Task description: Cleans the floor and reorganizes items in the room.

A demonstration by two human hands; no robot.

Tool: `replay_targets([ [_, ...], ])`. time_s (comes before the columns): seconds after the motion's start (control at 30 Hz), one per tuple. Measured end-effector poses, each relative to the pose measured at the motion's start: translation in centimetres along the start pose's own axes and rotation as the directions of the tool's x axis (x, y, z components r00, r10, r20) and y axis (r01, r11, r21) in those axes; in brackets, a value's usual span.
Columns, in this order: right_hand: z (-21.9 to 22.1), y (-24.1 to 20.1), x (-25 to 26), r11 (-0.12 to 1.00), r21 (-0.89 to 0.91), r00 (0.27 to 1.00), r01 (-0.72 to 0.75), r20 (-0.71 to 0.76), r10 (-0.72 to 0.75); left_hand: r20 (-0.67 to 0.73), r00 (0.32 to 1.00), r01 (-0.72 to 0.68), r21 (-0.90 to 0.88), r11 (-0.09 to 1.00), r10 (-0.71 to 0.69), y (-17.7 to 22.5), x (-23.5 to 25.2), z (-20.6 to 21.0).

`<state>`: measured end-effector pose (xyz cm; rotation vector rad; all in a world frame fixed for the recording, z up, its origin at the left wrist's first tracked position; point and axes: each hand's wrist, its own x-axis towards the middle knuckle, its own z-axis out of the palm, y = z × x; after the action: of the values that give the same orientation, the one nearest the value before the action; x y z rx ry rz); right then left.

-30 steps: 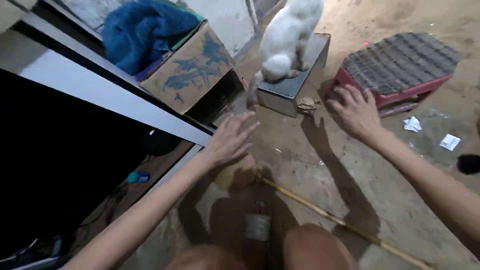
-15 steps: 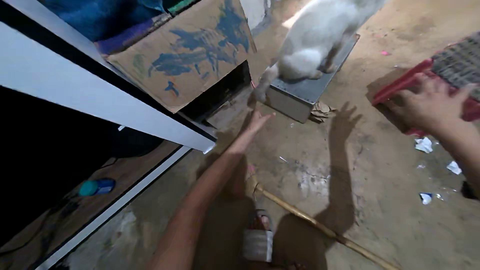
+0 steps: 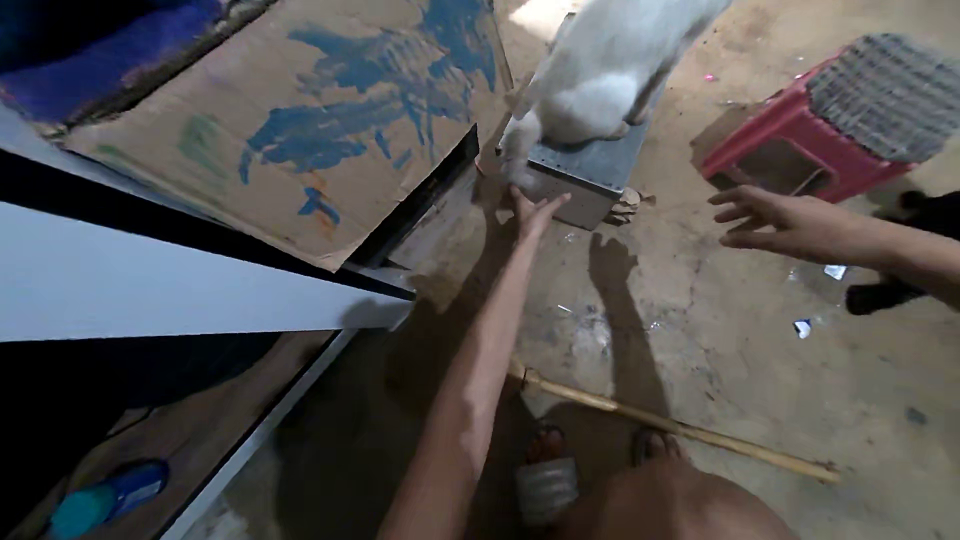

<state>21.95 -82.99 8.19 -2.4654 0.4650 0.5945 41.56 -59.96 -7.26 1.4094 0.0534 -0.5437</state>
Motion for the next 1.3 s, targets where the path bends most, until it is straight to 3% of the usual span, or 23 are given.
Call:
replay_targets([
  [0.1,0.2,-0.2,0.5,0.947,0.314,0.997,-0.073,-0.014,0.081,0.022,0.999,0.045,0.039,0.998,-0.046,0.2,-0.1,-1.0],
  [0.3,4.3,-4.2,8.3,0.585,0.806,0.960,-0.095,-0.081,0.267,-0.008,1.000,0.028,0.120,0.992,-0.027,2.8,2.2,-4.0],
  [0.43,7.6,-4.9,15.1,0.304,0.953,0.950,0.011,-0.105,0.293,0.009,0.997,0.067,0.259,0.964,-0.072,4.6,3.8,-4.6],
  [0.5,8.0,-5.8,16.6,0.140,0.988,0.953,0.068,-0.106,0.284,-0.008,0.995,0.096,0.259,0.961,-0.097,5.1,4.4,-4.2],
  [0.57,8.0,-6.1,16.8,0.060,0.991,0.954,0.121,-0.132,0.270,-0.043,0.995,0.095,0.275,0.957,-0.087,5.3,4.9,-3.5],
  [0.73,6.7,-4.6,15.4,0.046,0.994,0.960,0.096,-0.105,0.260,-0.092,0.994,0.092,0.316,0.944,-0.066,5.5,3.6,-2.1],
  [0.87,5.5,-0.9,13.8,0.162,0.981,0.938,0.107,-0.153,0.311,-0.072,0.994,0.104,0.374,0.922,-0.083,4.6,1.5,1.1],
  [0.97,5.0,2.6,11.8,0.216,0.969,0.930,0.115,-0.182,0.319,-0.071,0.995,0.091,0.322,0.942,-0.072,2.5,0.0,4.2],
  [1.13,5.5,8.1,7.1,0.224,0.962,0.890,0.157,-0.236,0.391,0.048,0.998,0.019,0.315,0.949,-0.036,-0.2,-2.3,9.1],
  [1.3,3.9,15.1,4.5,0.297,0.938,0.844,0.181,-0.303,0.443,0.224,0.952,0.163,0.211,0.964,-0.210,-0.5,-5.3,15.7],
])
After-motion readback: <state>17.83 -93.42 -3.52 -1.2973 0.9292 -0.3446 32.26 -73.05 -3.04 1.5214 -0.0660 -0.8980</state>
